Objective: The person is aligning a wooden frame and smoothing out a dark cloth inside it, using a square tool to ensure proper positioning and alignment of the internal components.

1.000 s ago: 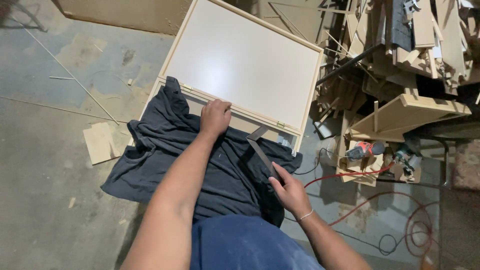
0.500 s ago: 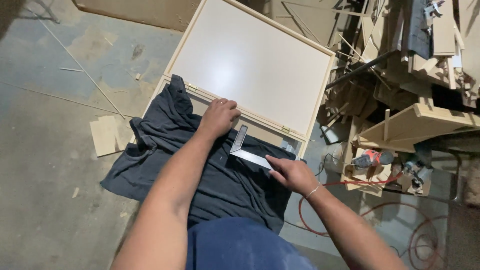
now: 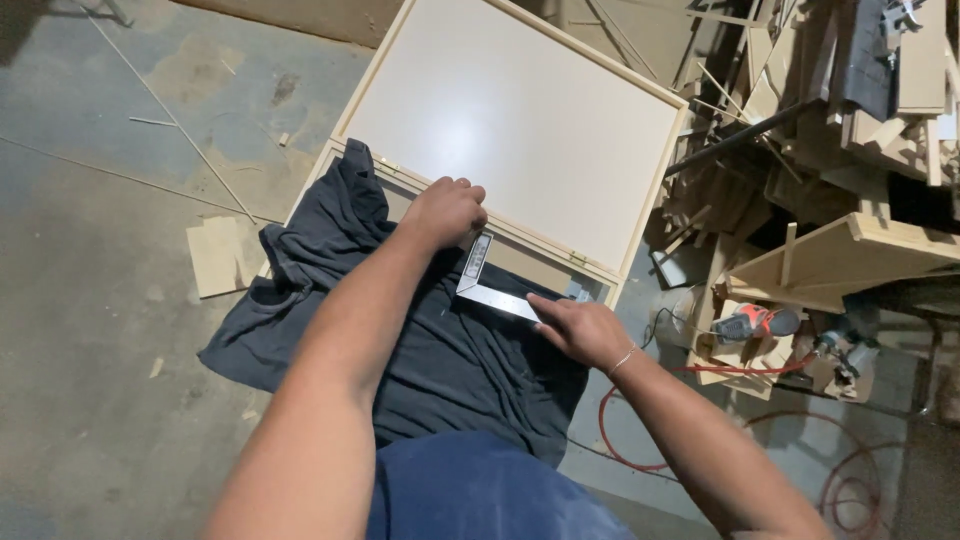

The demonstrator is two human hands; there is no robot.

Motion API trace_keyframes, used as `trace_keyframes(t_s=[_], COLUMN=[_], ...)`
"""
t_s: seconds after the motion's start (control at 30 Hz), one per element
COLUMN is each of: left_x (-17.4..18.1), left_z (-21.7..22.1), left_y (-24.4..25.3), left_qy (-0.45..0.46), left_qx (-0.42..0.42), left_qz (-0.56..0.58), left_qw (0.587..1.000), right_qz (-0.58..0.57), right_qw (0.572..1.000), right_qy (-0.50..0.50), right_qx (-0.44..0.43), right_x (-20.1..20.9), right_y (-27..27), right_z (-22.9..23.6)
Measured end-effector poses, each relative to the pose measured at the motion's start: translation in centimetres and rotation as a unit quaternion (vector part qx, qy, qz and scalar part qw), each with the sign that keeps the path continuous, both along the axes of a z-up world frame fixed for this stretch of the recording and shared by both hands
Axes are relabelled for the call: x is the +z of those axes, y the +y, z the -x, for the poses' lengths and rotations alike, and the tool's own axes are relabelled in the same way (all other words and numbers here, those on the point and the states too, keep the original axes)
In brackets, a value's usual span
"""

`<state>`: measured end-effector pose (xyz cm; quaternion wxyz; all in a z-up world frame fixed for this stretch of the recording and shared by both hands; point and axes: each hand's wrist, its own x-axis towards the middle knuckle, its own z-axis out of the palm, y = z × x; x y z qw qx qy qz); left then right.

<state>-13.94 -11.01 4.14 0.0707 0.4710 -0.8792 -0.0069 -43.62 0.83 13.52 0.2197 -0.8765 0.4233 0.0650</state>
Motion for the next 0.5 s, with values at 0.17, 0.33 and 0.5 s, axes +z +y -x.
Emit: trace_keyframes(t_s=[0.17,0.33,0.5], left_x=[-1.2,-0.5,2.4], left_z=[0.3,0.3,0.1], left_y=[-1.2,-1.7,-1.0], left_qy=[-0.046,-0.083,-0.092], left_qx=[-0.023,-0.043,-0.045], left_qz=[-0.012,-0.016,-0.044], left_qw=[0.999,0.995,0.994], right_qz=[0.003,0.021,0.019], right_qw=[1.000,1.000,0.999], right_qy=[-0.008,0.003,0.001], right_qx=[0.017,0.019,0.048], right_x=[-0.8,-2.3,-2.2], right_y=[-0.6,-1.1,-1.0], right_z=[0.0,0.4,-0.1])
